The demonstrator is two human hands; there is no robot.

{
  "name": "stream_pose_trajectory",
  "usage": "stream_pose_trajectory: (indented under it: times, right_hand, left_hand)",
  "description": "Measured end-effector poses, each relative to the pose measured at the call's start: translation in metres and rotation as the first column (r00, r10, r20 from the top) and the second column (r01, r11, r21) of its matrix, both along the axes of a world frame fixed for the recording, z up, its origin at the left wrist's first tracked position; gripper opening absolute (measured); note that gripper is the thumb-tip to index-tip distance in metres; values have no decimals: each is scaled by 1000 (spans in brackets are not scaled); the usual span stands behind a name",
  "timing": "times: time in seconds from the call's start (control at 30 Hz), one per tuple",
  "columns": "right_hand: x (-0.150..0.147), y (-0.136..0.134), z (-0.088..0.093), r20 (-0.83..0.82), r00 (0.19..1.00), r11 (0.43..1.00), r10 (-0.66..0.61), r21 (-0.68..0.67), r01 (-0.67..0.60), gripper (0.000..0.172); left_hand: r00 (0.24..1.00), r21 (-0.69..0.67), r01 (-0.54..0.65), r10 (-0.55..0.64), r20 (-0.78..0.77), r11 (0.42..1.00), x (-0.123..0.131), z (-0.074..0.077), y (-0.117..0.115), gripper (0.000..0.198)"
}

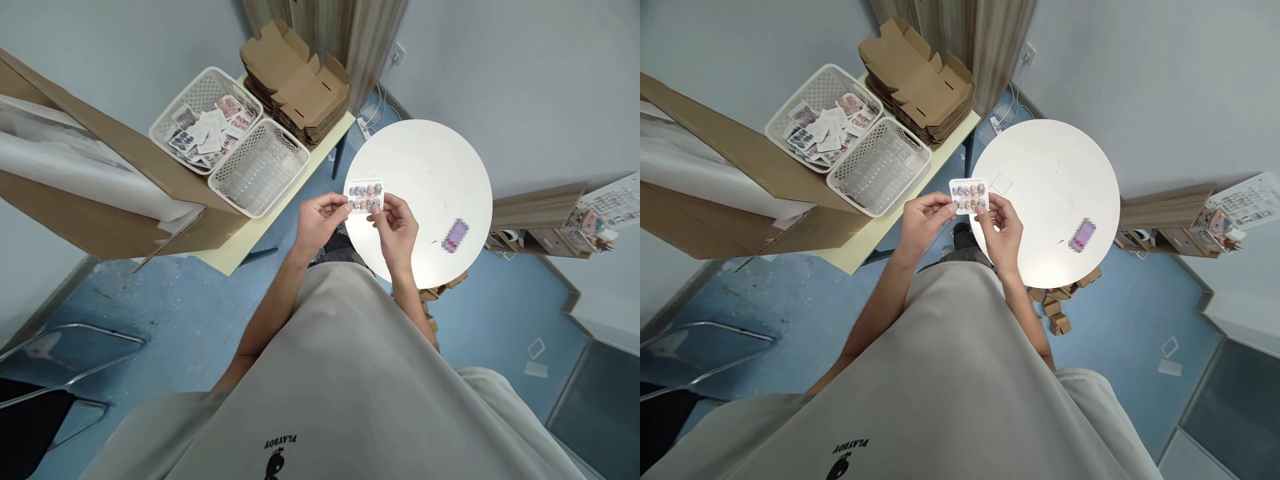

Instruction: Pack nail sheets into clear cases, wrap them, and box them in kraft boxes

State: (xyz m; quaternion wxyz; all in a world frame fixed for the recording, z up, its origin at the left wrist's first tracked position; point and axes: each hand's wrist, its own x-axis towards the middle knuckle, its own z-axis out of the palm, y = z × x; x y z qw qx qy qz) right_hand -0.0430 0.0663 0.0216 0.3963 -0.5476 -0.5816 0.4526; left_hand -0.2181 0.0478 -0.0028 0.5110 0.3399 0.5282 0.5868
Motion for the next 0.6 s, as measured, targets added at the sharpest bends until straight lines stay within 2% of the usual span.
stream_pose_trajectory:
  times: [0.13, 0.23, 0.33, 0.47, 0.53, 0.6]
  right_hand:
    - [-12, -2, 11, 120, 992, 997, -37, 73, 28, 41]
    - [-24, -5, 16, 158, 987, 990, -1, 139, -21, 38]
    - [-36, -4, 12, 67, 996, 989, 52, 132, -60, 47]
    - [-40, 0, -1, -79, 996, 995, 50, 86, -43, 61]
    - [-38, 4, -5, -102, 994, 998, 40, 60, -34, 59]
    - [-33, 9, -6, -106, 994, 999, 34, 42, -29, 56]
  left_hand:
    - [995, 39, -57, 60, -74, 998, -1, 0, 3, 22]
    - [980, 101, -122, 136, -148, 987, 3, 3, 2, 25]
    - [954, 211, -155, 202, -223, 965, 8, 3, 0, 28]
    - [906, 340, -101, 227, -356, 935, 13, -1, 0, 27]
    - [892, 364, -52, 207, -402, 930, 14, -3, -1, 26]
    - [892, 347, -52, 200, -406, 936, 14, -4, -1, 29]
